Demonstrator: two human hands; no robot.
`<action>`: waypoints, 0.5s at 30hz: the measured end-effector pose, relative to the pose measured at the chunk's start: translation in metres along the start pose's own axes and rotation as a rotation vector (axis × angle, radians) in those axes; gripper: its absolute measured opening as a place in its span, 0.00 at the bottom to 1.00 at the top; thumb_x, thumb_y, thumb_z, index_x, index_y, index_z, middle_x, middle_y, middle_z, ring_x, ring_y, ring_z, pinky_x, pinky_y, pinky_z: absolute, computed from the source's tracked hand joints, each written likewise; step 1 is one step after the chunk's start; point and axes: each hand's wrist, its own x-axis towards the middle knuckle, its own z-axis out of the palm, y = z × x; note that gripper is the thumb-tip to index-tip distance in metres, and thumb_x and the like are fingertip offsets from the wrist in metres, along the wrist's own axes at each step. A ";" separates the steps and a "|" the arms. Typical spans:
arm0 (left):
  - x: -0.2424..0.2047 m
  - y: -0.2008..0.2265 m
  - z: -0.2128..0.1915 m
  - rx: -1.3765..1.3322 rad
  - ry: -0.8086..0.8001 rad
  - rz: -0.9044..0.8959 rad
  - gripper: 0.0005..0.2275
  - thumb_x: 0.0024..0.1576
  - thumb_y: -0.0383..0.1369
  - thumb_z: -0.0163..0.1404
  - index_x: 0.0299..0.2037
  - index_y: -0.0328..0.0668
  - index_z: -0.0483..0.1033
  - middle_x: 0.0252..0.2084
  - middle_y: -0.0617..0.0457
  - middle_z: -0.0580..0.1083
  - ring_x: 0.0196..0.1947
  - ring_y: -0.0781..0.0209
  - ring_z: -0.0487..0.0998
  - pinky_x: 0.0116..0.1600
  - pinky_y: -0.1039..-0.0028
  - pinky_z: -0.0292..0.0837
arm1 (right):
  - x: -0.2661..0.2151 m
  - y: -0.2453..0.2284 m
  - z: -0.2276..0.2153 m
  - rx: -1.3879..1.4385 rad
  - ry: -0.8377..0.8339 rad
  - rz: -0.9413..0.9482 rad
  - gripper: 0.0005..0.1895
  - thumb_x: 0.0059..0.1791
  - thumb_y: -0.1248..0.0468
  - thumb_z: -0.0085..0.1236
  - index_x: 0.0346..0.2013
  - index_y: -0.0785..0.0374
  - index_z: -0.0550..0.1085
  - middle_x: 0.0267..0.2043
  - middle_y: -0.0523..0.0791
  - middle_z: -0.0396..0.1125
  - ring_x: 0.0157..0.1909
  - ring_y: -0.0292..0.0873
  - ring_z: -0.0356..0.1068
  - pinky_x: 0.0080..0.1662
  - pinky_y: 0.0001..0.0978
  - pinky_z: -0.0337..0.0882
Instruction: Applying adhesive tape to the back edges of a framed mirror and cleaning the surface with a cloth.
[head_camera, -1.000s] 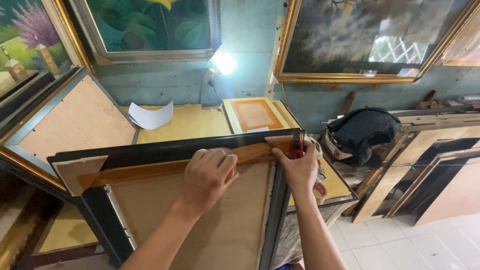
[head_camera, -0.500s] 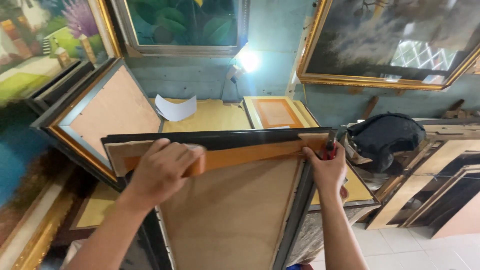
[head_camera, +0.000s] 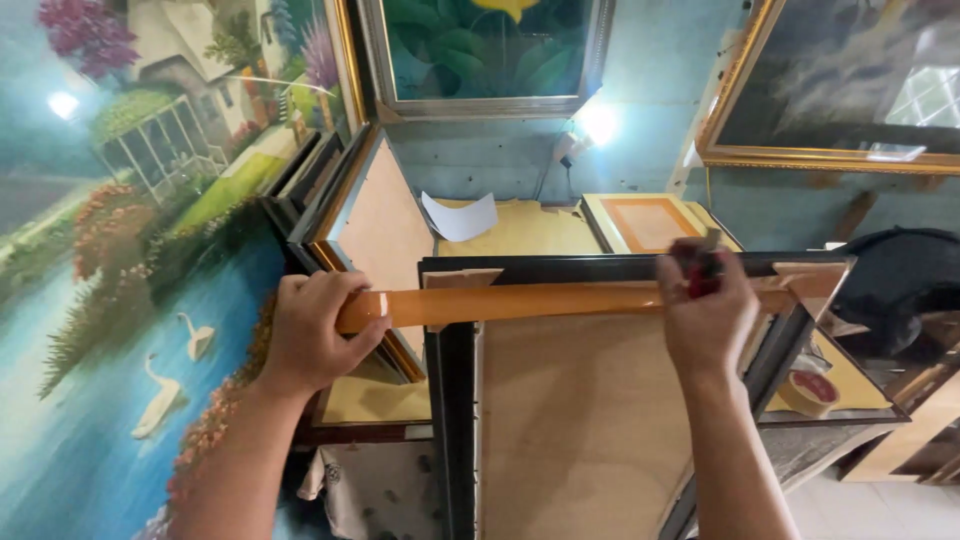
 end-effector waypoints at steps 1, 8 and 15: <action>0.000 -0.003 0.007 -0.013 0.113 -0.033 0.13 0.43 0.44 0.53 0.35 0.54 0.68 0.23 0.63 0.66 0.25 0.67 0.70 0.39 0.74 0.59 | -0.006 -0.017 0.012 0.051 -0.093 -0.005 0.12 0.38 0.65 0.63 0.35 0.52 0.75 0.21 0.43 0.62 0.26 0.41 0.64 0.37 0.28 0.65; 0.002 -0.009 0.019 -0.044 0.122 -0.071 0.09 0.44 0.41 0.52 0.31 0.55 0.68 0.21 0.64 0.65 0.26 0.66 0.70 0.37 0.74 0.60 | -0.033 -0.077 0.064 0.007 -0.521 -0.105 0.22 0.36 0.60 0.59 0.44 0.58 0.71 0.47 0.43 0.66 0.45 0.53 0.66 0.46 0.44 0.66; 0.008 -0.010 0.017 -0.100 0.142 -0.040 0.09 0.44 0.40 0.52 0.31 0.51 0.68 0.20 0.60 0.65 0.24 0.62 0.70 0.35 0.72 0.61 | -0.031 -0.087 0.071 -0.273 -0.704 -0.079 0.23 0.34 0.66 0.58 0.45 0.54 0.71 0.46 0.42 0.67 0.42 0.52 0.68 0.45 0.40 0.69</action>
